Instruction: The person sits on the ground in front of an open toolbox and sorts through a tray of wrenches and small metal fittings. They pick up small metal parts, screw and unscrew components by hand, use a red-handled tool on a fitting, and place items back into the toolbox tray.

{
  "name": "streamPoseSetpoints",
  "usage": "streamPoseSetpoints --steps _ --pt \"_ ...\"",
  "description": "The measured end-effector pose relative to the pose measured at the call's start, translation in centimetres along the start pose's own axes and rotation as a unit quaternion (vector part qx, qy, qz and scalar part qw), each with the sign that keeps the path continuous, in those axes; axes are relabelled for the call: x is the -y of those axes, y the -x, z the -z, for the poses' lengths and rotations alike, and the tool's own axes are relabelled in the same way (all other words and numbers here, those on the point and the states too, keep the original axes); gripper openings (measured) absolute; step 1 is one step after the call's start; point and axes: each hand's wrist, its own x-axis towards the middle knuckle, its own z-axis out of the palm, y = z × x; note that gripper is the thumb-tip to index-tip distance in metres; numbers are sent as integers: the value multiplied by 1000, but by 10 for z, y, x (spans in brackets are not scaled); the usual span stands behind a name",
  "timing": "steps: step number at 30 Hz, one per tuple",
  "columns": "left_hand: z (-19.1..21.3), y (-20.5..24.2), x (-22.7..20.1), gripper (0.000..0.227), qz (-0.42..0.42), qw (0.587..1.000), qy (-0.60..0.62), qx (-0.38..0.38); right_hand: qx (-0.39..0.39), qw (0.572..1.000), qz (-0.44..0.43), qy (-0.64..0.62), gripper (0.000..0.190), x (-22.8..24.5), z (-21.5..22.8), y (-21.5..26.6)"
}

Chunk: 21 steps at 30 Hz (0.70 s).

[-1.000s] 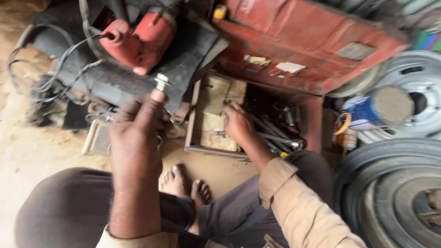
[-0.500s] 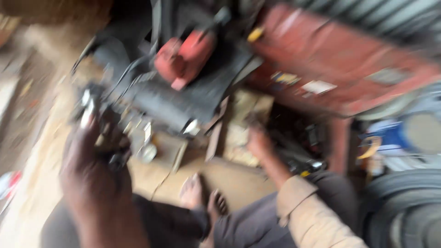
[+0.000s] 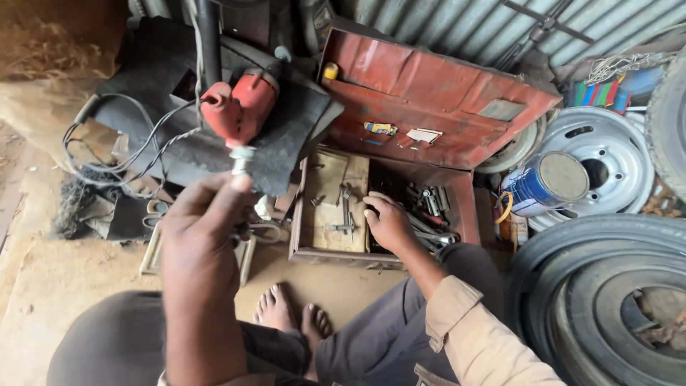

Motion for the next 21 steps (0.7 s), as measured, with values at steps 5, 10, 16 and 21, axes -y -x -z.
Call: streamPoseSetpoints --steps 5,10,16,21 --pt "-10 9 -12 20 14 999 -2 29 20 999 -9 -41 25 0 -8 14" --pt "-6 10 -13 18 1 999 -8 35 9 999 26 -35 25 9 -1 24" --pt "10 12 -20 15 -57 997 -44 -19 137 961 -217 105 40 17 28 37" --pt "29 22 -28 11 -80 991 -33 -103 -51 975 -129 -172 26 -42 34 50"
